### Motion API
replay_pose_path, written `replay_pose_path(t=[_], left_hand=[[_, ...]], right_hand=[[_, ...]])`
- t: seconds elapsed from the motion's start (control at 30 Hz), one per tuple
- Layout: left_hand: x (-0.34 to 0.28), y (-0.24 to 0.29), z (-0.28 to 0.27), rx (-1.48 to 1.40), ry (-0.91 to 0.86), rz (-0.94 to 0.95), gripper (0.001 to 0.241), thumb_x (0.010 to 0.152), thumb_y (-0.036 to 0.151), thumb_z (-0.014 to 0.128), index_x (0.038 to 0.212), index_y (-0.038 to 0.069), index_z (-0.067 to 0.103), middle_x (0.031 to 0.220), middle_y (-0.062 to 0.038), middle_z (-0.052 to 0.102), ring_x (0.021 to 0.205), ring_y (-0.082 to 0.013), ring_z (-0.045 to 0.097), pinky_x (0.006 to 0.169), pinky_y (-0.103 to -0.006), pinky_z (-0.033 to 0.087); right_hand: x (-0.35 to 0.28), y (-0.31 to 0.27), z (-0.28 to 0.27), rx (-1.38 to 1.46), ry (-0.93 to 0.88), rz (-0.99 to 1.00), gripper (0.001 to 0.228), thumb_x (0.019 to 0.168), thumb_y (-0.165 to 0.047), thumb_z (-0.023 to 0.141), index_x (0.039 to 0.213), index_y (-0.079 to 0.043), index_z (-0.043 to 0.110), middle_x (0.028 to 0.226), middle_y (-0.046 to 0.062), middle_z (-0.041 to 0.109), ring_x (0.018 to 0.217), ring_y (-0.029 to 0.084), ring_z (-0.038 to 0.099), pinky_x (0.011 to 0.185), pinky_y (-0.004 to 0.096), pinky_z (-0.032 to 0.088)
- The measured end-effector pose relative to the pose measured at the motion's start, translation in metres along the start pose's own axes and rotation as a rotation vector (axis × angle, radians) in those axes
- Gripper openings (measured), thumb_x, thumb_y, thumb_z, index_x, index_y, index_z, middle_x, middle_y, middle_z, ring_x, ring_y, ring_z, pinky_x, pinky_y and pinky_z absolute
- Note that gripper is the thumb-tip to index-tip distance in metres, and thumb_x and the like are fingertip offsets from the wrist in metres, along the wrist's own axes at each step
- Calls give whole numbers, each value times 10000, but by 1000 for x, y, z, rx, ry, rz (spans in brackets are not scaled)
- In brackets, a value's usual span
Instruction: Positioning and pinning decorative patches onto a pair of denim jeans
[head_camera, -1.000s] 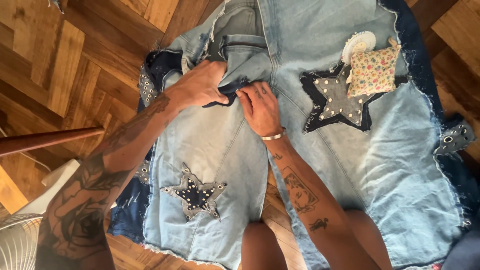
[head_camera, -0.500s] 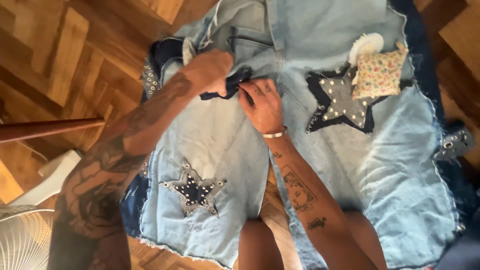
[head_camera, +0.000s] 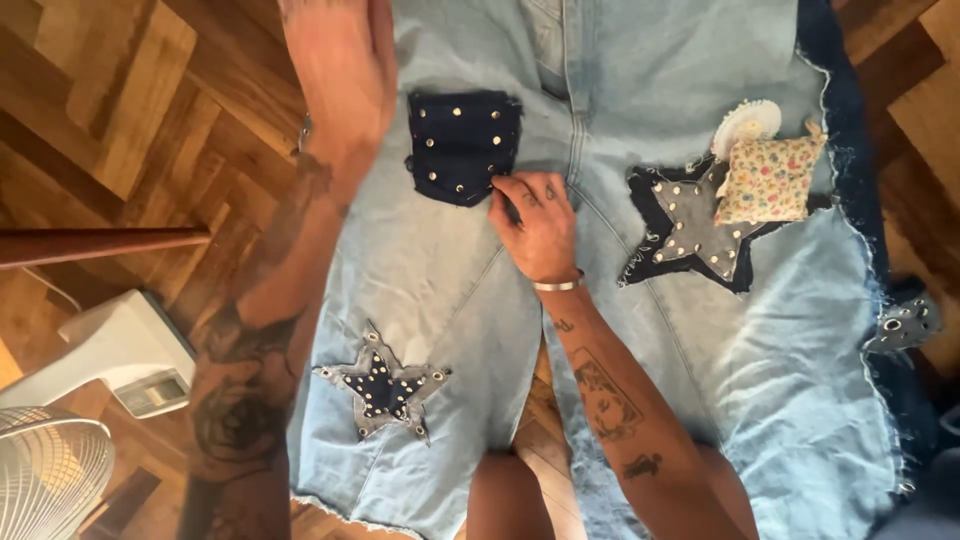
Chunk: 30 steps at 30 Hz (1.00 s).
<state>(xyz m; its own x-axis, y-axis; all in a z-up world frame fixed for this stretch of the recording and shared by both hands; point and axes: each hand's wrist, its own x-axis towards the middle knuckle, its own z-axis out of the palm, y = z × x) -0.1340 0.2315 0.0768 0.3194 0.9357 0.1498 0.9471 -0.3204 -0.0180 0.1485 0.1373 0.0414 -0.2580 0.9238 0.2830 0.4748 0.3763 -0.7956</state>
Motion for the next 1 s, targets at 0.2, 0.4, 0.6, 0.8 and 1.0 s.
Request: replay_pose_path(t=[0.2, 0.4, 0.6, 0.8, 1.0], left_hand=[[-81, 40, -6, -494, -27, -79, 598, 1159, 197, 916, 1692, 40, 696, 1794, -142, 695, 1673, -372, 635, 1469, -650, 320], [-127, 35, 13, -384, -290, -234, 1081, 1105, 766, 750, 1944, 141, 476, 2034, -45, 365, 1879, -308, 295, 1496, -665, 191], [-133, 34, 5, -387, -333, -281, 1133, 1059, 748, 814, 1950, 145, 458, 2039, 21, 345, 1884, -246, 283, 1511, -589, 164], [-134, 34, 7, -361, -343, -299, 1154, 1047, 734, 837, 1977, 204, 406, 2052, 61, 301, 1891, -214, 266, 1530, -547, 171], [-176, 68, 8, -436, -92, -307, 700, 1207, 518, 745, 1807, 186, 607, 1936, -45, 536, 1807, -318, 471, 1513, -698, 211]], right_hand=[[2, 5, 2, -12, -21, -18, 384, 966, 50, 912, 1333, -41, 848, 1261, 115, 822, 1058, 355, 744, 994, 467, 640], [-3, 0, -8, -48, -93, 11, 458, 978, -9, 897, 1425, -31, 803, 1342, 141, 793, 1122, 370, 727, 1060, 479, 598], [39, 10, -23, -65, -222, -187, 507, 1067, 95, 826, 1559, -22, 806, 1576, 178, 792, 1366, 445, 767, 1210, 555, 633], [63, 47, -11, -258, -455, -239, 663, 1225, -237, 868, 1813, -15, 655, 1923, 104, 558, 1810, 379, 469, 1486, 562, 407], [69, 44, -10, -249, -409, -254, 674, 1178, -204, 867, 1780, 18, 658, 1884, 147, 596, 1777, 425, 513, 1468, 568, 436]])
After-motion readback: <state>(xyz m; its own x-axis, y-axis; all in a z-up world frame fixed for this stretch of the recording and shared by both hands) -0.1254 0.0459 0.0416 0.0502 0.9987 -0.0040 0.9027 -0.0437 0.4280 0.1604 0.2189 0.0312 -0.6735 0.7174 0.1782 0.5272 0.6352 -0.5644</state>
